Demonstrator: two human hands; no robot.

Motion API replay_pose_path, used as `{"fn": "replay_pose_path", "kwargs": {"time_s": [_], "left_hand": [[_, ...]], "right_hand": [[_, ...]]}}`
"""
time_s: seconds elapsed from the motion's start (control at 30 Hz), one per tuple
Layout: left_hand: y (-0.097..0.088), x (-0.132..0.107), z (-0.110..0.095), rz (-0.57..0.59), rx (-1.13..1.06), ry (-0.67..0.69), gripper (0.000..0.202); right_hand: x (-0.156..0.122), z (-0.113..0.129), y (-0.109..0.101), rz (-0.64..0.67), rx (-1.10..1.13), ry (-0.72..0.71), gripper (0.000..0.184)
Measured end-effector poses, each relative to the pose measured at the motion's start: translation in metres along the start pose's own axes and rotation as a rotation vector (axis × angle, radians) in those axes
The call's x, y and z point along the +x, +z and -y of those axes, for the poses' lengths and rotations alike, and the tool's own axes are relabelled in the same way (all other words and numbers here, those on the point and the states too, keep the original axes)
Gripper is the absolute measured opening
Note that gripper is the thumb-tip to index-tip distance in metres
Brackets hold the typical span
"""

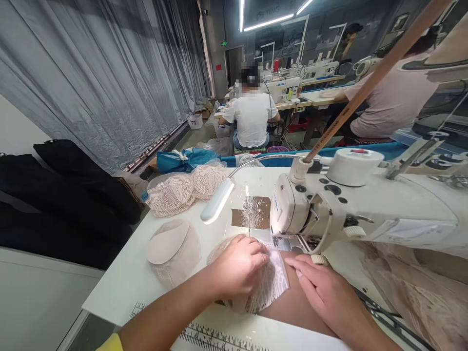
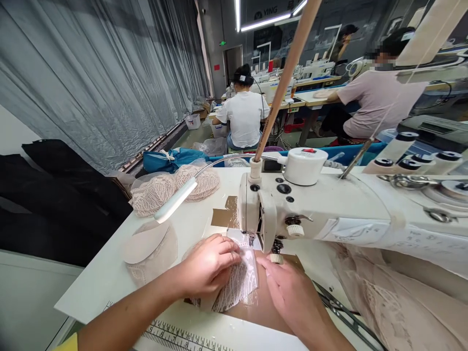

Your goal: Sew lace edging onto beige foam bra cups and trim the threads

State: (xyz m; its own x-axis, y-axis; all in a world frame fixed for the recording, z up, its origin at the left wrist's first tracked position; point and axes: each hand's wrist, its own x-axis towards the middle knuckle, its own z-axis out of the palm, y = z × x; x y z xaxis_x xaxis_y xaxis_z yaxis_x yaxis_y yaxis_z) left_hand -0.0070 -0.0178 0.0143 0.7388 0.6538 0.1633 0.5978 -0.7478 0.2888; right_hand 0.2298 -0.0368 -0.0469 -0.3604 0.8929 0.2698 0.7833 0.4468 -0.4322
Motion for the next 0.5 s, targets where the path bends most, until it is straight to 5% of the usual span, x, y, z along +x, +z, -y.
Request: {"fn": "replay_pose_path", "kwargs": {"time_s": [0.1,0.37,0.5], "left_hand": [[0.01,-0.001,-0.013,0.018,0.037,-0.064,0.012],[0.023,-0.003,-0.007,0.004,-0.033,-0.079,0.007],[0.019,-0.007,-0.004,-0.025,-0.121,-0.097,0.007]], "right_hand": [[-0.002,-0.001,-0.004,0.06,0.029,0.053,0.04],[-0.005,-0.004,-0.015,0.144,0.051,0.113,0.036],[-0.005,0.009,-0.02,0.153,0.071,-0.034,0.034]]}}
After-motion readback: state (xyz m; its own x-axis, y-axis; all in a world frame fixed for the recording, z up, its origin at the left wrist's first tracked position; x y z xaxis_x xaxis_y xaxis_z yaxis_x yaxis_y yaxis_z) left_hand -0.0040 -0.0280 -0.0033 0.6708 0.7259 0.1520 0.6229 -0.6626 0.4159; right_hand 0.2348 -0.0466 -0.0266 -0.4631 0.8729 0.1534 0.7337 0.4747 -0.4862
